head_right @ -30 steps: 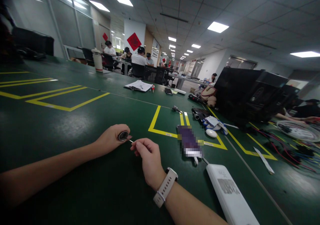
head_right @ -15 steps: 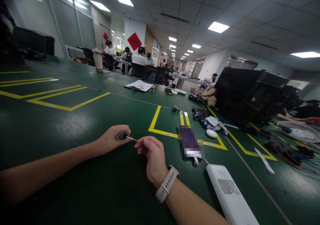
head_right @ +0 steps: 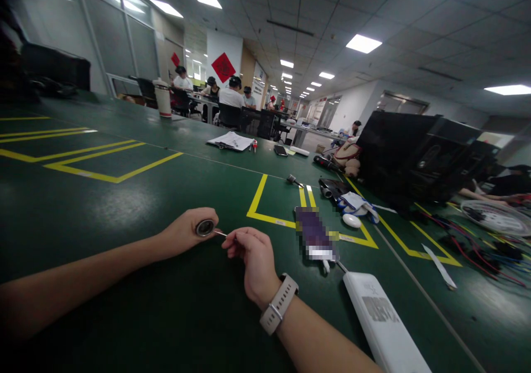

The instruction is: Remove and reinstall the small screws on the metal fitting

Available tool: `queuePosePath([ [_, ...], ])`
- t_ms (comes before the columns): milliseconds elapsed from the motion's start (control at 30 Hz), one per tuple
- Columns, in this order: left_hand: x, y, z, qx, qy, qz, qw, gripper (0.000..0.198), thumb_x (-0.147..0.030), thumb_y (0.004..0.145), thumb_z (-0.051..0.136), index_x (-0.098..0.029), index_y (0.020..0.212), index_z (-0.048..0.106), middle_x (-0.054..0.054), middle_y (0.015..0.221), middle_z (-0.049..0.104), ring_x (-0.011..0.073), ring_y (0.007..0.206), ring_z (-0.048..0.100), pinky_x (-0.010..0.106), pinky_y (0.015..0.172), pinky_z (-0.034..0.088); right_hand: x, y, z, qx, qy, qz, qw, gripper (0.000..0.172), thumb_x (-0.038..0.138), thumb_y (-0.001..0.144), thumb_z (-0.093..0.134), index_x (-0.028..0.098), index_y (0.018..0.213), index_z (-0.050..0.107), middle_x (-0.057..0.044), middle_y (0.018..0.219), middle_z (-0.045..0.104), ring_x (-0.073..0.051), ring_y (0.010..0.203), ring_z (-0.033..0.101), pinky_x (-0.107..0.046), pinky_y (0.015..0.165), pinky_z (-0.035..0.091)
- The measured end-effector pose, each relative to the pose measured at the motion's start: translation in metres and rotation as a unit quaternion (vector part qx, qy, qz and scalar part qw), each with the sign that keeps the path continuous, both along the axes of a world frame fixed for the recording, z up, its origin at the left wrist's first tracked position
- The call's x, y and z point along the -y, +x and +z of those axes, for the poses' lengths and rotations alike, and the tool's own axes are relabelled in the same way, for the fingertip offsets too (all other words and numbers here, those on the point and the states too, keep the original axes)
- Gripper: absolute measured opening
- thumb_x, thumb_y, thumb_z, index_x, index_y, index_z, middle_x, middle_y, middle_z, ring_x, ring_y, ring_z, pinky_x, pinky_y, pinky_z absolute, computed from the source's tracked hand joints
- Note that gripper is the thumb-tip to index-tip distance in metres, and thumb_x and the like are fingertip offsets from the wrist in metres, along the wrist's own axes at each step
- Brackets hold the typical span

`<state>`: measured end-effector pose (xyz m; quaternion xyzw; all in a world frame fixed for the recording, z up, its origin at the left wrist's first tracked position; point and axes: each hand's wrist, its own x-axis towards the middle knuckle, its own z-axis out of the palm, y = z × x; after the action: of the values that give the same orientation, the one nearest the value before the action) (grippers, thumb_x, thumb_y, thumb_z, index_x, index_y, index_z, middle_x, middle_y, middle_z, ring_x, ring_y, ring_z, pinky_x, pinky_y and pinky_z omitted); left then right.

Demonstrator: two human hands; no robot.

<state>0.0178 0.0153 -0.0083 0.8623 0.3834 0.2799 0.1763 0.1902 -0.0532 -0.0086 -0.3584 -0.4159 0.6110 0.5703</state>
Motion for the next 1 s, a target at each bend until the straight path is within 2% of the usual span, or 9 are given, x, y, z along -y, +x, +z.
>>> queuePosePath([
  [233, 0.0012, 0.0001, 0.0012, 0.053, -0.054, -0.043, 0.996, 0.02, -0.032, 0.073, 0.059, -0.017, 0.064, 0.048, -0.004, 0.063, 0.046, 0.0106, 0.058, 0.046, 0.022, 0.055, 0.037, -0.0022, 0.0022, -0.0041, -0.033, 0.002, 0.025, 0.999, 0.017, 0.02, 0.075, 0.052, 0.014, 0.069, 0.066, -0.004, 0.068, 0.063, -0.012, 0.06, 0.052, -0.025, 0.059, 0.039],
  [400, -0.0006, 0.0004, -0.0013, 0.019, -0.019, -0.004, 1.0, 0.014, -0.027, 0.073, 0.056, -0.017, 0.066, 0.049, -0.003, 0.065, 0.049, 0.0126, 0.061, 0.048, 0.024, 0.057, 0.037, 0.0018, -0.0007, -0.0036, 0.016, 0.011, -0.015, 1.0, 0.015, 0.02, 0.074, 0.054, 0.015, 0.069, 0.066, -0.002, 0.066, 0.062, -0.013, 0.062, 0.052, -0.026, 0.06, 0.039],
  [500, -0.0016, 0.0004, -0.0032, -0.01, 0.011, 0.009, 1.0, 0.011, -0.023, 0.074, 0.054, -0.018, 0.065, 0.049, -0.003, 0.065, 0.05, 0.0131, 0.061, 0.048, 0.025, 0.059, 0.037, 0.0023, -0.0022, -0.0031, 0.049, 0.014, -0.016, 0.999, 0.015, 0.02, 0.074, 0.053, 0.015, 0.068, 0.066, -0.003, 0.066, 0.063, -0.013, 0.062, 0.052, -0.026, 0.06, 0.039],
  [633, -0.0018, 0.0001, -0.0052, -0.017, 0.034, -0.002, 0.999, 0.009, -0.021, 0.074, 0.053, -0.017, 0.066, 0.05, -0.003, 0.066, 0.05, 0.0128, 0.061, 0.048, 0.025, 0.06, 0.036, -0.0007, -0.0011, -0.0019, 0.023, -0.003, -0.009, 1.0, 0.014, 0.019, 0.07, 0.053, 0.014, 0.063, 0.065, -0.002, 0.061, 0.062, -0.012, 0.056, 0.05, -0.025, 0.057, 0.037],
  [833, -0.0019, -0.0011, -0.0035, 0.044, -0.03, -0.051, 0.997, 0.015, -0.026, 0.074, 0.056, -0.016, 0.065, 0.049, -0.004, 0.064, 0.048, 0.0108, 0.059, 0.047, 0.022, 0.056, 0.037, -0.0038, 0.0029, -0.0009, -0.028, -0.024, 0.01, 0.999, 0.016, 0.019, 0.068, 0.051, 0.012, 0.061, 0.064, -0.003, 0.06, 0.061, -0.011, 0.052, 0.049, -0.024, 0.053, 0.035],
  [1000, -0.0026, -0.0007, -0.0036, 0.073, -0.059, -0.046, 0.995, 0.018, -0.028, 0.072, 0.059, -0.016, 0.064, 0.049, -0.004, 0.063, 0.046, 0.0098, 0.058, 0.045, 0.022, 0.055, 0.037, -0.0037, 0.0022, -0.0032, -0.049, -0.016, 0.008, 0.999, 0.017, 0.019, 0.071, 0.051, 0.012, 0.064, 0.064, -0.004, 0.061, 0.062, -0.012, 0.054, 0.05, -0.024, 0.055, 0.037],
])
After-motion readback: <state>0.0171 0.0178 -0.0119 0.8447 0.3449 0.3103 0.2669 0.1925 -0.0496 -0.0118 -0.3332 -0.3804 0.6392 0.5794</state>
